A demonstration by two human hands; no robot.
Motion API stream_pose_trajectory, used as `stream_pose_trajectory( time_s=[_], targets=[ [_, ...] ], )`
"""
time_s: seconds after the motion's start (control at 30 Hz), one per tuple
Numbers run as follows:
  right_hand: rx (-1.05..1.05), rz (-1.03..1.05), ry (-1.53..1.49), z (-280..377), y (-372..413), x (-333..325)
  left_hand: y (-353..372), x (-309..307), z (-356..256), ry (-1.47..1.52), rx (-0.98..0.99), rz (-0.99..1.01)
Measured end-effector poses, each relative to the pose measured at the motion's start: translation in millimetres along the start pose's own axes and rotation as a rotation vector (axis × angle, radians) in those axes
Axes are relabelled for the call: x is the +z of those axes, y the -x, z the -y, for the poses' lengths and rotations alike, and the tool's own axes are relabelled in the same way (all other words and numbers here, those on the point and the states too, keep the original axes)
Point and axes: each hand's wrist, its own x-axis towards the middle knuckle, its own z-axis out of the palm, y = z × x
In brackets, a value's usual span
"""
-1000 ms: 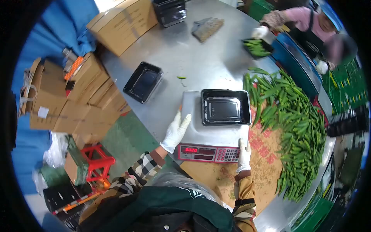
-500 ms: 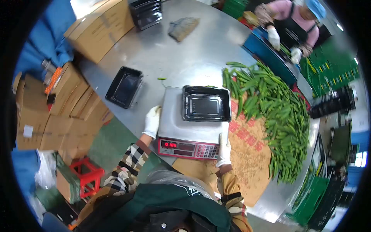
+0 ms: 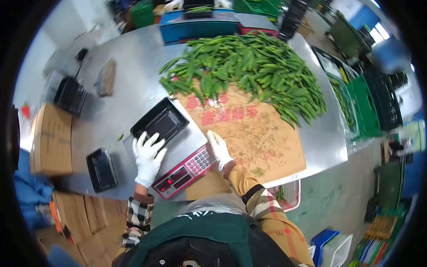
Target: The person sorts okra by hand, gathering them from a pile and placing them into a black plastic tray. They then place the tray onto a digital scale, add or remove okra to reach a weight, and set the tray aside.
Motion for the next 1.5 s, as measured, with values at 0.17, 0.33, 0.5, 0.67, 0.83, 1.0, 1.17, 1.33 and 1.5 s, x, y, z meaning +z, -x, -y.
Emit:
stream_pose_trajectory(
  time_s=[0.17, 0.33, 0.5, 0.67, 0.83, 1.0, 1.17, 1.33, 1.5],
  targets=[
    [-0.036, -0.191, 0.061, 9.5, 8.2, -69.2, 16.9, 1.2, 19.0, -0.012, -0.014, 0.075],
    [-0.112, -0.507, 0.041, 6.7, -15.4, -199.0, 13.4, -26.1, -25.8, -0.005, -0.171, 0.174],
    [-0.235, -0.770, 0.022, 42.2, -49.4, -328.4, -49.0, 1.6, -96.6, 0.061, -0.165, 0.035],
    [-0.178, -1.011, -0.196, 58.8, -102.5, -446.9, -149.3, 81.6, -190.3, 0.335, 0.007, 0.097],
    [0.110, -0.983, -0.557, 80.3, -136.4, -526.0, -264.5, 192.0, -283.4, 0.527, 0.147, 0.433],
    [0.152, -0.768, -0.534, 95.3, -154.7, -544.4, -345.4, 338.6, -377.1, 0.516, 0.302, 0.564],
    [0.279, -0.567, -0.374, 112.7, -176.4, -542.1, -365.8, 397.3, -449.4, 0.140, 0.306, 0.663],
    [0.116, -0.226, -0.794, 137.6, -216.8, -463.4, -366.2, 395.8, -440.3, 0.093, 0.380, 0.638],
    [0.167, -0.272, -0.712, 131.5, -219.6, -400.3, -346.4, 379.8, -377.5, 0.234, 0.345, 0.672]
  ],
)
